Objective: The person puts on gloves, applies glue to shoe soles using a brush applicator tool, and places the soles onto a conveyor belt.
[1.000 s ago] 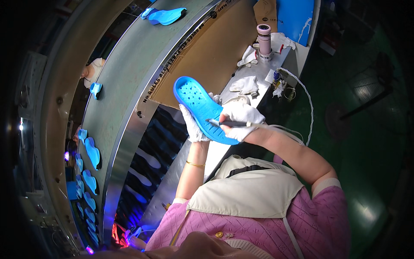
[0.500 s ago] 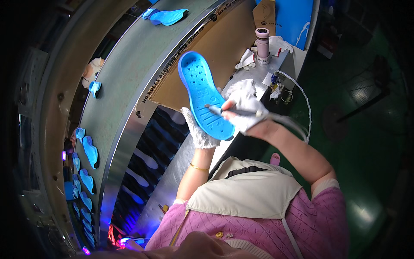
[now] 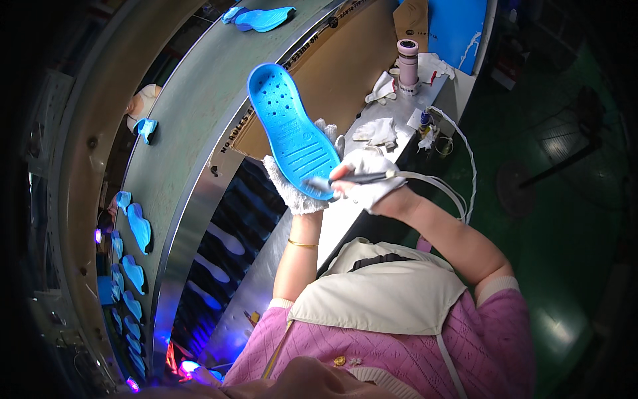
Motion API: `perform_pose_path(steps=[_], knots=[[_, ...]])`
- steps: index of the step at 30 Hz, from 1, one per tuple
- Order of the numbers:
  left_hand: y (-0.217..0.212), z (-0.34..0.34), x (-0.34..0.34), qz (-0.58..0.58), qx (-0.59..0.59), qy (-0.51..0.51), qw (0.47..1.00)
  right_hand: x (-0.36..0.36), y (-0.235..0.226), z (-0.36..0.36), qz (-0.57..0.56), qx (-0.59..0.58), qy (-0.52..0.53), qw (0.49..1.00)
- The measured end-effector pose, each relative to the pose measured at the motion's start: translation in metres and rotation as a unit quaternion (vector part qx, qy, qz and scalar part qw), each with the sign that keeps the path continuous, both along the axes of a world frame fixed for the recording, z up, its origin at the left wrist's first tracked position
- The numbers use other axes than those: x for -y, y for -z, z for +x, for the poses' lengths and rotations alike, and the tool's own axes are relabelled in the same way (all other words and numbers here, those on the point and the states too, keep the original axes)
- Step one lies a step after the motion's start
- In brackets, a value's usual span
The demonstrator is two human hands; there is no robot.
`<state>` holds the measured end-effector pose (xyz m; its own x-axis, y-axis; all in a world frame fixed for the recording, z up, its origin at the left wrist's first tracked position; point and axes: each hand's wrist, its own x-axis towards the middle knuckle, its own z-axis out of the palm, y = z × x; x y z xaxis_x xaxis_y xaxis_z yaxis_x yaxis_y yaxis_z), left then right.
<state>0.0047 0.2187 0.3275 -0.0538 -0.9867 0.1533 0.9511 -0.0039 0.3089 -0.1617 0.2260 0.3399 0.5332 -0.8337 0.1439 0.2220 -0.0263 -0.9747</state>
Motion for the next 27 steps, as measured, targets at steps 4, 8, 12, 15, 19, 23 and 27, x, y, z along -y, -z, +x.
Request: perform_pose_path(steps=[4,8,12,15,19,23,27], knots=[[-0.001,0.008,0.003,0.008,0.016,-0.007,1.000,-0.005,0.002,0.004,-0.157,-0.011,0.036,0.987],[-0.004,0.013,0.004,0.007,0.031,0.015,0.999,0.004,0.004,0.000,-0.036,-0.030,-0.012,0.999],[-0.001,0.019,0.008,0.023,0.043,0.017,0.999,0.005,0.013,0.000,-0.129,-0.008,0.008,0.992],[-0.009,0.022,0.006,0.017,0.009,0.058,0.998,-0.008,0.016,-0.006,-0.168,-0.077,-0.006,0.983],[-0.014,0.029,0.008,0.030,-0.006,0.078,0.996,-0.010,0.017,-0.020,-0.031,-0.051,-0.105,0.993],[-0.014,0.031,0.012,0.097,0.104,0.061,0.988,0.009,-0.009,-0.014,-0.196,-0.018,-0.004,0.980],[-0.018,0.028,0.016,0.103,0.114,0.098,0.983,0.019,-0.004,-0.003,-0.313,-0.047,-0.015,0.948]])
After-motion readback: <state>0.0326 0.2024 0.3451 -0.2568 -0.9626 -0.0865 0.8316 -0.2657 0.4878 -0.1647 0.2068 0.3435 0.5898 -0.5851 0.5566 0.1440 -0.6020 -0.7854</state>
